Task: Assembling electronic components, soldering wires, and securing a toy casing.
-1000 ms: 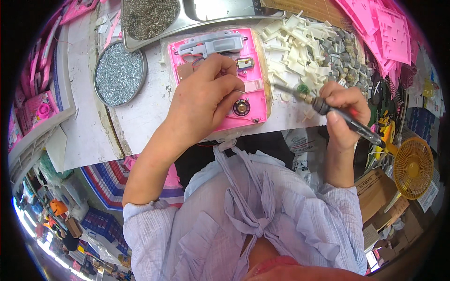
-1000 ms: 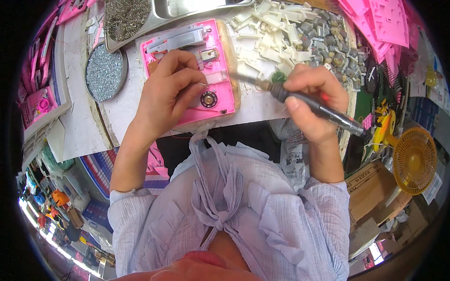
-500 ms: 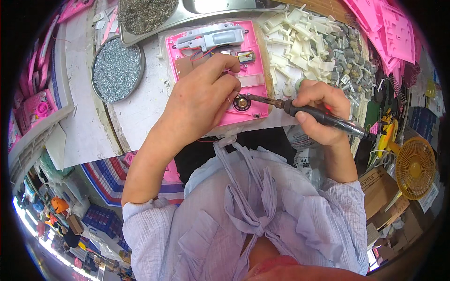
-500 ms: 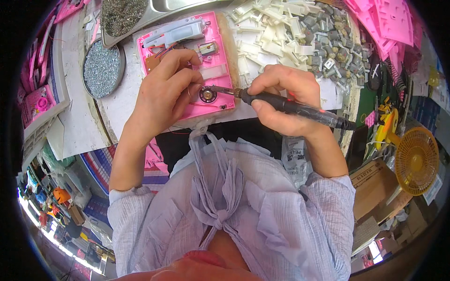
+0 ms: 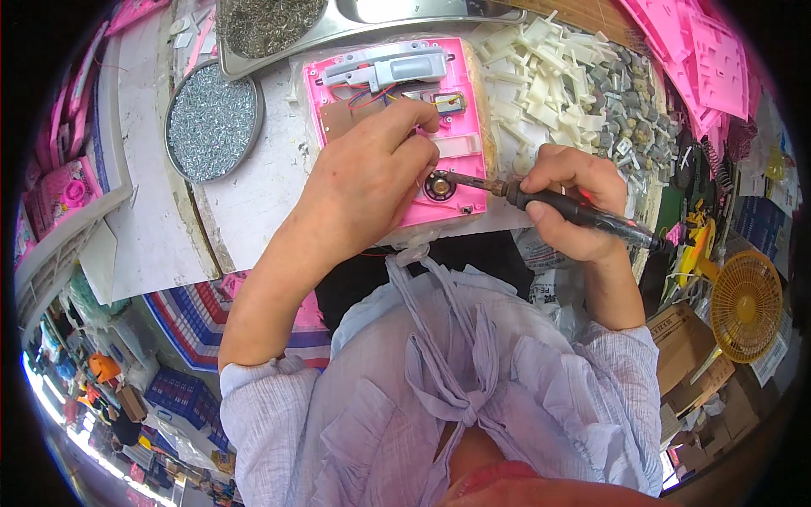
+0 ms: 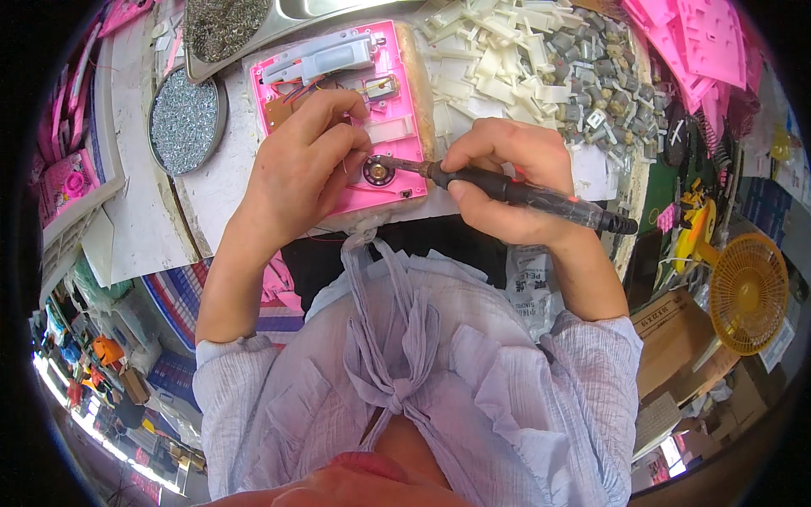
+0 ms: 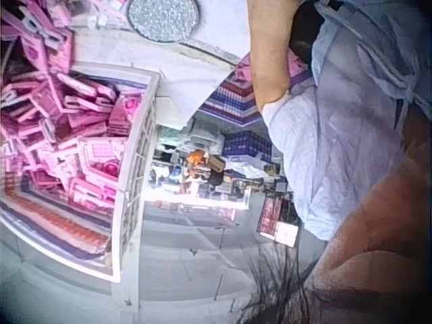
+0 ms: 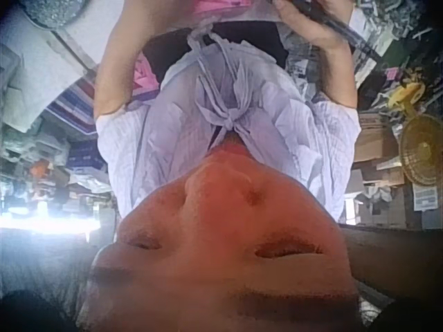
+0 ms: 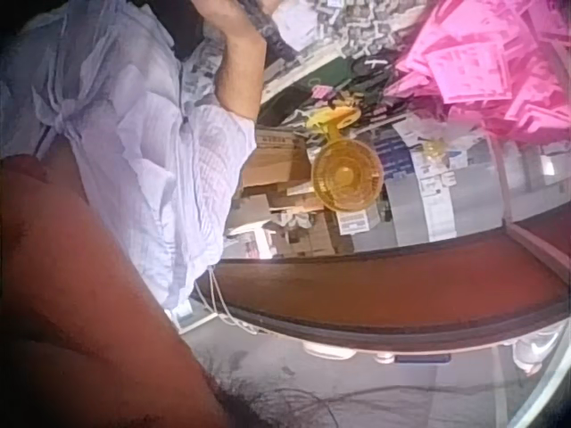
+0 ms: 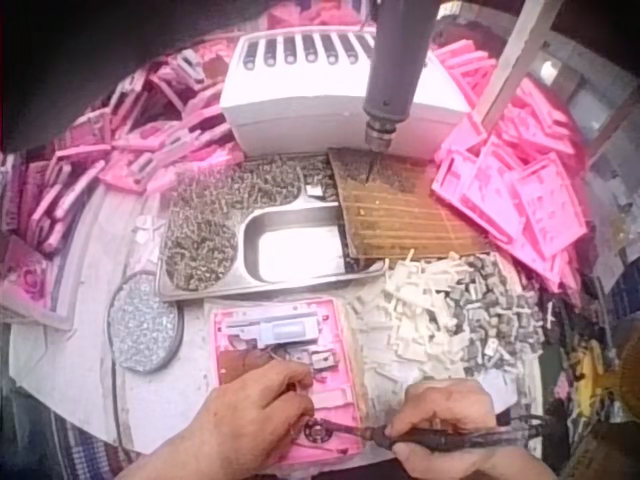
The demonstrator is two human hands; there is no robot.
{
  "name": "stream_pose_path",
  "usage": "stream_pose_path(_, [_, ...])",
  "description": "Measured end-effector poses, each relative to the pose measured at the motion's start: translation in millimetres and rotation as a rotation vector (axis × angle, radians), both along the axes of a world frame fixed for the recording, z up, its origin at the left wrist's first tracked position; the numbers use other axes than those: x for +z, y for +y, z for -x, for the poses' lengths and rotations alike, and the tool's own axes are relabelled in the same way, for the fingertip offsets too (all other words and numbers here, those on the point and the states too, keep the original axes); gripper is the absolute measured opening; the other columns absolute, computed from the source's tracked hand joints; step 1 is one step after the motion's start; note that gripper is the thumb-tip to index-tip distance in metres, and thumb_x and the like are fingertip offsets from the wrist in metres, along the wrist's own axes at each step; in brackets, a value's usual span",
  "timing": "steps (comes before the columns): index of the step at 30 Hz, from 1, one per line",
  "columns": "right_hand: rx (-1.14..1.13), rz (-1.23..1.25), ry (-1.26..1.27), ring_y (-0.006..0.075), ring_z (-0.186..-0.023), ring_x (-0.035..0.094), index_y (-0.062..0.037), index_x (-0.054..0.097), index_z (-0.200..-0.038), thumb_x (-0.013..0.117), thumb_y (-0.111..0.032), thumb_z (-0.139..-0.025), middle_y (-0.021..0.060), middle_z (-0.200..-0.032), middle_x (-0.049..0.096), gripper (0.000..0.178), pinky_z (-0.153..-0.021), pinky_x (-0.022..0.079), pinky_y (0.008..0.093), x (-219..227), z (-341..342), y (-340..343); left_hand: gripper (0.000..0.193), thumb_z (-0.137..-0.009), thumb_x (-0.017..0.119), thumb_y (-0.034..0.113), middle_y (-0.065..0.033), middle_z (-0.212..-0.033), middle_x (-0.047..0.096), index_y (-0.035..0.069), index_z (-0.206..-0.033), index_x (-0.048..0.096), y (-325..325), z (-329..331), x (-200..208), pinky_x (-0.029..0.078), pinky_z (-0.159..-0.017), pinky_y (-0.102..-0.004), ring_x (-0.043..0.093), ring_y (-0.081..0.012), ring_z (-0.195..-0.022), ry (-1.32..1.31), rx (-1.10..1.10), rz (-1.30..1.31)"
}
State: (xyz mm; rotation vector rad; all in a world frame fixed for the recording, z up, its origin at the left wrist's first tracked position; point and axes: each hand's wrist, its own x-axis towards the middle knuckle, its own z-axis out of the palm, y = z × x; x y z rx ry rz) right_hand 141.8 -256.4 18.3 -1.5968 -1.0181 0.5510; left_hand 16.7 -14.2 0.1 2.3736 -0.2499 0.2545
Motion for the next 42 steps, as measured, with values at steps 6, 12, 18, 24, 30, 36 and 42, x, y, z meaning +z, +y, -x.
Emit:
stream_pose_path(6, [-0.027, -0.020, 0.075, 0.0066, -0.054, 0.048, 0.0016, 0.067, -0.096, 0.075, -0.003, -0.078, 0.0017, -0.071, 0.061, 0.020, -0.052, 0.035, 0.0234, 2, -1, -7, 0.015, -0.080, 0.071, 0.004, -0.0102, -0.116, 0.062, 0.003, -0.092, 0.062, -1, 0, 0, 0.055, -0.080, -0.0398, 0.065, -0.0305, -0.099, -0.014, 0.009, -0.031])
stream_pose_path(12, [-0.090, -0.086, 0.037, 0.0083, -0.059, 0.048, 0.0029, 0.066, -0.098, 0.074, -0.003, -0.079, 0.0024, -0.070, 0.058, 0.021, -0.055, 0.034, 0.0252, 6, -6, -18, 0.018, -0.078, 0.073, 0.001, -0.0105, -0.116, 0.061, 0.004, -0.094, 0.065, 3, 0, 3, 0.054, -0.081, -0.0388, 0.064, -0.0299, -0.100, 0.016, -0.026, 0.004])
stream_pose_path(18, [-0.128, -0.124, 0.039, 0.0097, -0.060, 0.046, 0.0041, 0.065, -0.098, 0.073, -0.005, -0.080, 0.0019, -0.069, 0.055, 0.021, -0.056, 0.032, 0.0265, 4, -9, -25, 0.025, -0.077, 0.074, -0.004, -0.0087, -0.106, 0.066, 0.004, -0.101, 0.070, 11, 0, 2, 0.053, -0.075, -0.0330, 0.066, -0.0240, -0.091, 0.010, -0.037, 0.217])
stream_pose_path(24, [-0.143, -0.130, 0.056, 0.0091, -0.061, 0.045, 0.0042, 0.065, -0.098, 0.074, -0.007, -0.081, 0.0018, -0.070, 0.055, 0.023, -0.056, 0.032, 0.0262, 4, -8, -21, 0.015, -0.084, 0.075, -0.003, -0.0069, -0.085, 0.069, 0.002, -0.097, 0.073, -4, 2, 5, 0.052, -0.068, -0.0263, 0.067, -0.0156, -0.076, 0.214, 0.245, 0.403])
stream_pose_path(30, [-0.152, -0.148, 0.057, 0.0090, -0.062, 0.045, 0.0038, 0.065, -0.099, 0.074, -0.006, -0.081, 0.0020, -0.072, 0.055, 0.022, -0.057, 0.031, 0.0259, 2, -9, -22, 0.018, -0.081, 0.078, -0.002, -0.0075, -0.084, 0.071, 0.002, -0.098, 0.071, -1, 2, -8, 0.054, -0.069, -0.0301, 0.068, -0.0197, -0.076, -0.085, 0.155, 0.193])
stream_pose_path(36, [-0.103, -0.154, 0.022, 0.0097, -0.060, 0.046, 0.0035, 0.065, -0.098, 0.074, -0.005, -0.081, 0.0032, -0.072, 0.056, 0.022, -0.056, 0.032, 0.0261, 3, -9, -22, 0.020, -0.079, 0.077, -0.003, -0.0096, -0.101, 0.067, 0.002, -0.096, 0.068, -3, 2, 1, 0.055, -0.074, -0.0344, 0.069, -0.0261, -0.086, -0.017, 0.062, 0.112])
stream_pose_path(42, [-0.045, -0.062, 0.049, 0.0095, -0.056, 0.050, 0.0022, 0.067, -0.095, 0.075, -0.005, -0.077, 0.0047, -0.073, 0.062, 0.021, -0.052, 0.036, 0.0264, 3, -4, -17, 0.014, -0.080, 0.074, 0.004, -0.0073, -0.108, 0.062, 0.005, -0.091, 0.065, -5, 2, -2, 0.055, -0.070, -0.0380, 0.066, -0.0269, -0.090, -0.047, 0.064, 0.060])
